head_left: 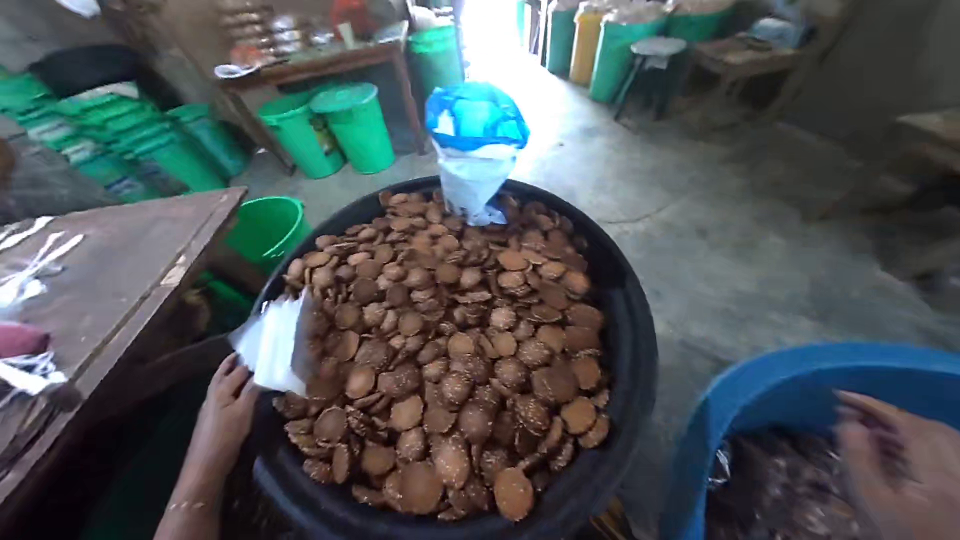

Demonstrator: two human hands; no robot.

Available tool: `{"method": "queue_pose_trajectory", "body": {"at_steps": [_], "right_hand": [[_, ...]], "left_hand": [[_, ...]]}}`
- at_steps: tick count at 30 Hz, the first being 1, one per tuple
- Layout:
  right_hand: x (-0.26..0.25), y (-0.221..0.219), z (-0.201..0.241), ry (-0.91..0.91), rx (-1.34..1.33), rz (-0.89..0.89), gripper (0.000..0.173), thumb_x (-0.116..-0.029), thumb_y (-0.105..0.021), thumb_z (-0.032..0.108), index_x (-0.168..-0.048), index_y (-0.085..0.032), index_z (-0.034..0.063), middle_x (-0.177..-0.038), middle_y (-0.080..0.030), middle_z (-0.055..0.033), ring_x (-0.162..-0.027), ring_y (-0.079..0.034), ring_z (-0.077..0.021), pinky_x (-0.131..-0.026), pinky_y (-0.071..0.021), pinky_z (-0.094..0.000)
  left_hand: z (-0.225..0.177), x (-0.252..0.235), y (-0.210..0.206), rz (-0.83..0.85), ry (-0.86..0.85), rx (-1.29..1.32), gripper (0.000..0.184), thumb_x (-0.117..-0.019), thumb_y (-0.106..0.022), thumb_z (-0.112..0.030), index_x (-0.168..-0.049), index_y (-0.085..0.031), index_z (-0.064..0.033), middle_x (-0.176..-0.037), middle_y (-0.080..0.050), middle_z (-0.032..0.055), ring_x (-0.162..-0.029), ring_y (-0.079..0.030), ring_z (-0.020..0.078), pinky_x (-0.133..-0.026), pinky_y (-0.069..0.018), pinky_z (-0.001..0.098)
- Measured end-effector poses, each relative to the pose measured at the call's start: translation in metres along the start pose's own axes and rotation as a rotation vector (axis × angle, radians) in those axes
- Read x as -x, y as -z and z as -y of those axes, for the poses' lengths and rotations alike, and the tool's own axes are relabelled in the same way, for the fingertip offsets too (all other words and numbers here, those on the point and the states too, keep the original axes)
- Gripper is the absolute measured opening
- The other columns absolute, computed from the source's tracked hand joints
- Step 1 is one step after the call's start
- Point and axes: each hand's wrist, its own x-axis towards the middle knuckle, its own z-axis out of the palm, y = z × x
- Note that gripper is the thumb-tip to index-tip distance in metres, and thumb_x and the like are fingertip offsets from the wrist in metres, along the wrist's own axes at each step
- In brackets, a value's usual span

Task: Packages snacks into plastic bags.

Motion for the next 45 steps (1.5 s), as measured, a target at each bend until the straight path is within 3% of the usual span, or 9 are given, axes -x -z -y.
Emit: {"method": "queue_pose_trajectory", "body": {"at_steps": [7, 10, 16, 19, 24, 28, 35, 38, 45], "right_hand": [[-0.083, -0.101, 0.231, 0.830, -0.221, 0.578, 0.039, -0.0908, -0.060, -0.009, -0.123, -0.073, 0.0108, -0.119, -0.071, -0.0173, -0.110, -0.070, -0.0369, -0.092, -0.0579, -0.0528], [-0.105, -0.138, 0.269, 0.869, 0.063, 0.899, 0.051, -0.0972, -0.053, -0.008, -0.141, -0.062, 0.0175, -0.151, -0.049, -0.0232, -0.139, -0.046, -0.0457, -0.107, -0.0424, -0.0622], [-0.123, -0.143, 0.270, 0.598, 0.037, 0.888, 0.033, -0.1075, -0.047, 0.017, -0.128, -0.064, -0.0037, -0.134, -0.060, -0.0252, -0.130, -0.056, -0.0402, -0.109, -0.0440, -0.0538], [-0.106, -0.116, 0.288, 0.403, -0.178, 1.001, 0.040, -0.1103, -0.040, 0.023, -0.131, -0.058, -0.0058, -0.125, -0.063, -0.0259, -0.120, -0.061, -0.0365, -0.105, -0.0457, -0.0521], [-0.059, -0.111, 0.300, 0.644, 0.067, 0.968, 0.036, -0.1042, -0.056, 0.022, -0.130, -0.060, -0.0020, -0.139, -0.060, -0.0213, -0.134, -0.054, -0.0387, -0.110, -0.0420, -0.0561], [-0.032, -0.121, 0.276, 0.882, -0.017, 0.455, 0.026, -0.0896, -0.070, 0.026, -0.102, -0.069, 0.0036, -0.104, -0.070, -0.0171, -0.098, -0.070, -0.0379, -0.077, -0.0591, -0.0507], [-0.071, -0.089, 0.286, 0.282, 0.011, 0.949, 0.041, -0.1029, -0.057, 0.025, -0.132, -0.062, -0.0041, -0.133, -0.061, -0.0263, -0.125, -0.060, -0.0405, -0.105, -0.0468, -0.0577], [-0.088, -0.102, 0.299, 0.218, -0.093, 0.882, 0.043, -0.1051, -0.047, 0.025, -0.134, -0.059, -0.0041, -0.133, -0.060, -0.0257, -0.125, -0.059, -0.0374, -0.107, -0.0450, -0.0539], [-0.083, -0.113, 0.342, 0.377, 0.346, 1.243, 0.038, -0.1014, -0.057, 0.017, -0.131, -0.061, -0.0062, -0.133, -0.060, -0.0291, -0.129, -0.054, -0.0453, -0.111, -0.0376, -0.0602]], "left_hand": [[-0.016, -0.002, -0.006, -0.193, -0.098, -0.323, 0.025, -0.1025, -0.053, -0.006, -0.108, -0.066, 0.0145, -0.118, -0.059, 0.0396, -0.117, -0.054, 0.0594, -0.100, -0.0394, 0.0705], [-0.017, 0.003, -0.005, -0.143, -0.058, -0.345, 0.024, -0.1031, -0.052, -0.007, -0.112, -0.066, 0.0115, -0.129, -0.056, 0.0372, -0.122, -0.052, 0.0581, -0.098, -0.0395, 0.0727], [-0.010, 0.007, -0.010, -0.253, -0.227, -0.329, 0.030, -0.1032, -0.052, -0.013, -0.103, -0.067, 0.0121, -0.109, -0.062, 0.0374, -0.105, -0.060, 0.0593, -0.088, -0.0429, 0.0736], [-0.010, 0.010, -0.015, -0.258, -0.362, -0.185, 0.039, -0.1047, -0.049, -0.021, -0.092, -0.064, 0.0120, -0.092, -0.061, 0.0301, -0.083, -0.064, 0.0486, -0.071, -0.0518, 0.0628], [-0.051, 0.004, -0.022, -0.136, -0.280, 0.318, 0.042, -0.1070, -0.039, -0.029, -0.082, -0.058, -0.0018, -0.068, -0.050, -0.0012, -0.059, -0.051, 0.0041, -0.057, -0.0466, 0.0223], [-0.102, -0.009, -0.018, -0.051, -0.270, 0.544, 0.025, -0.1055, -0.049, -0.019, -0.095, -0.064, -0.0008, -0.070, -0.059, 0.0003, -0.055, -0.057, 0.0045, -0.052, -0.0526, 0.0228], [-0.163, -0.035, -0.034, -0.154, -0.543, 0.456, 0.012, -0.1014, -0.058, -0.008, -0.112, -0.056, -0.0033, -0.094, -0.064, 0.0113, -0.068, -0.064, 0.0167, -0.059, -0.0571, 0.0315], [-0.157, -0.043, -0.060, -0.127, -0.623, 0.269, 0.026, -0.0996, -0.057, -0.001, -0.124, -0.064, 0.0022, -0.118, -0.065, 0.0224, -0.098, -0.069, 0.0337, -0.085, -0.0581, 0.0464], [-0.155, -0.033, -0.088, -0.091, -0.727, 0.025, 0.039, -0.0950, -0.063, 0.001, -0.134, -0.059, 0.0008, -0.138, -0.057, 0.0241, -0.111, -0.066, 0.0405, -0.086, -0.0569, 0.0492]]}}
